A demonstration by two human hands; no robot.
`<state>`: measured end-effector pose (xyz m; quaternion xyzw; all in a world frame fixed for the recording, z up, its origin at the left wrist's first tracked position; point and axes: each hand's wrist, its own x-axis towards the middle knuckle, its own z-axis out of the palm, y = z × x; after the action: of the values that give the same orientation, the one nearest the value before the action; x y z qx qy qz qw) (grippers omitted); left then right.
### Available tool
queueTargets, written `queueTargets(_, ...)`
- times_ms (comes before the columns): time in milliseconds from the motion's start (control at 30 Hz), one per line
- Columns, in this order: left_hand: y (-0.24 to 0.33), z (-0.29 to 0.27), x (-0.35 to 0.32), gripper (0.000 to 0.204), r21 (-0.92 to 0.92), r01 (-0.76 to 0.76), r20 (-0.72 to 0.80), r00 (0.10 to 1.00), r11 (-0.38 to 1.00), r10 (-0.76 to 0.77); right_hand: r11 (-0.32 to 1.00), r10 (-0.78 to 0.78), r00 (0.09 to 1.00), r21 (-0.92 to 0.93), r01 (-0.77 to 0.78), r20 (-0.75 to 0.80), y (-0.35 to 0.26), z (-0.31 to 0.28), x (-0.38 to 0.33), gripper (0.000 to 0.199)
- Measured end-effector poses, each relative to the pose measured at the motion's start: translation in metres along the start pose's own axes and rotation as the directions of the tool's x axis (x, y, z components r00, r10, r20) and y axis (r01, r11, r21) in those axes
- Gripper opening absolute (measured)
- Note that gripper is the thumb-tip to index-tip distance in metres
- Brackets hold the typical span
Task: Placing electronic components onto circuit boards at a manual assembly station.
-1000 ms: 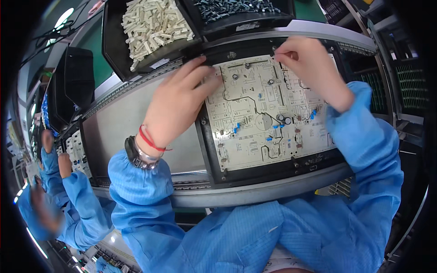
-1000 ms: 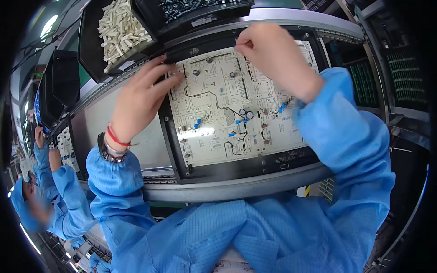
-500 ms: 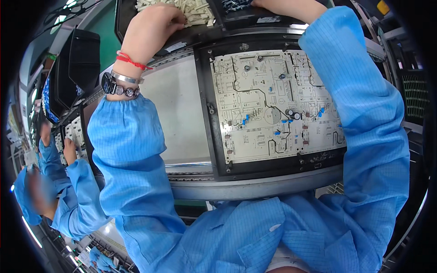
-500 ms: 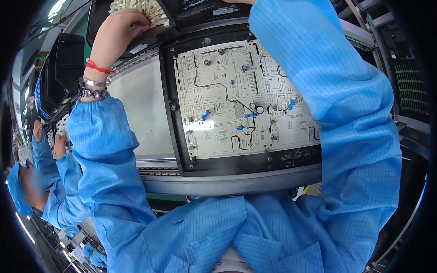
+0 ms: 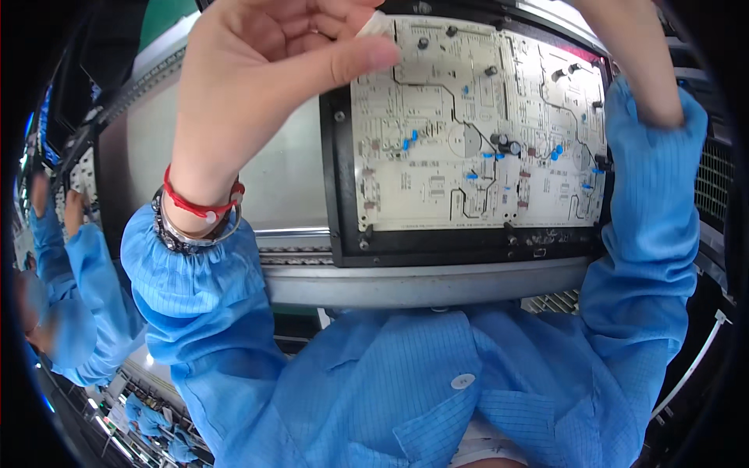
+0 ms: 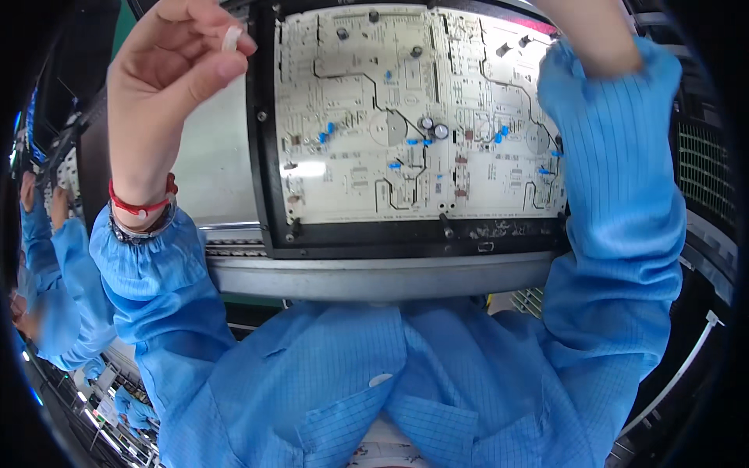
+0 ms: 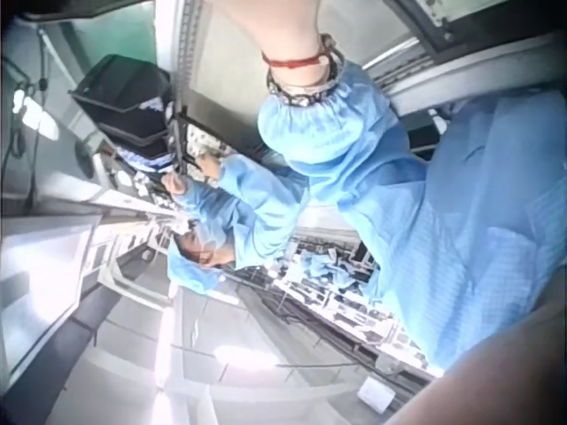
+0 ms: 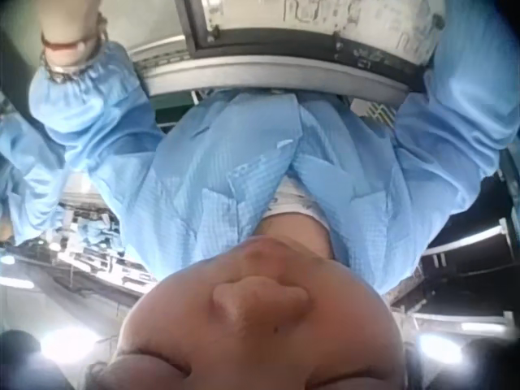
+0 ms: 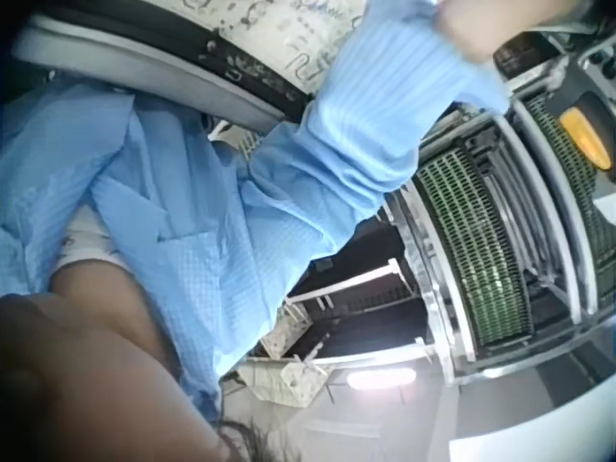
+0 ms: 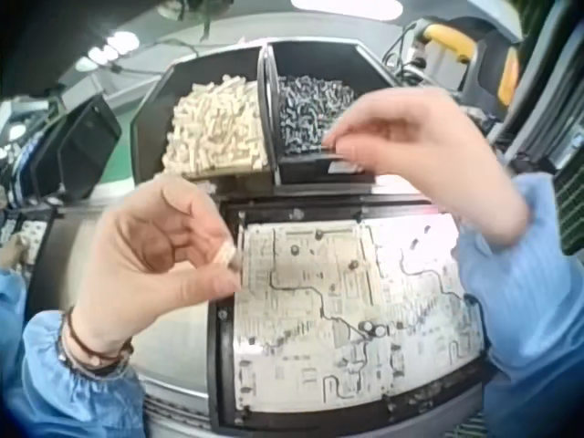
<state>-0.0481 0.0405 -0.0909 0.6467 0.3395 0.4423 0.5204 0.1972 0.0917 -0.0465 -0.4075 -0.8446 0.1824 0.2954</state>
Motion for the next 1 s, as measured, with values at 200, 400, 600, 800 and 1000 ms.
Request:
queueTargets(200, -0.087, 0.011, -0.011, 0.039, -0.620, -0.228, 0.095, 0.928, 0.751, 0.361, 0.953, -0.048, 0.958, 0.300, -0.041, 0.283, -0.016, 0.069, -0.070, 0.011)
queueTargets(400, -0.058, 0.018, -0.026, 0.027, -0.567, -0.041, 0.116, 0.985, 0.823, 0.129, 0.968, 0.000, 0.950, 0.238, -0.078, 0.312, -0.041, 0.084, -0.103, 0.014)
queueTargets(600, -0.026, 0.013, -0.036, 0.015, -0.156, 0.498, -0.045, 0.859, 0.853, -0.510, 0.984, -0.120, 0.942, 0.163, 0.070, 0.315, -0.029, 0.093, -0.113, 0.017)
queueTargets(800, -0.025, 0.015, -0.037, 0.021, -0.211, 0.520, -0.029, 0.843, 0.828, -0.537, 0.973, -0.177, 0.931, 0.199, 0.117, 0.318, -0.029, 0.094, -0.113, 0.018)
queueTargets(1000, -0.028, 0.014, -0.039, 0.025, -0.247, 0.539, 0.003, 0.831, 0.805, -0.556, 0.975, -0.174, 0.939, 0.183, 0.122, 0.296, -0.031, 0.100, -0.114, 0.018)
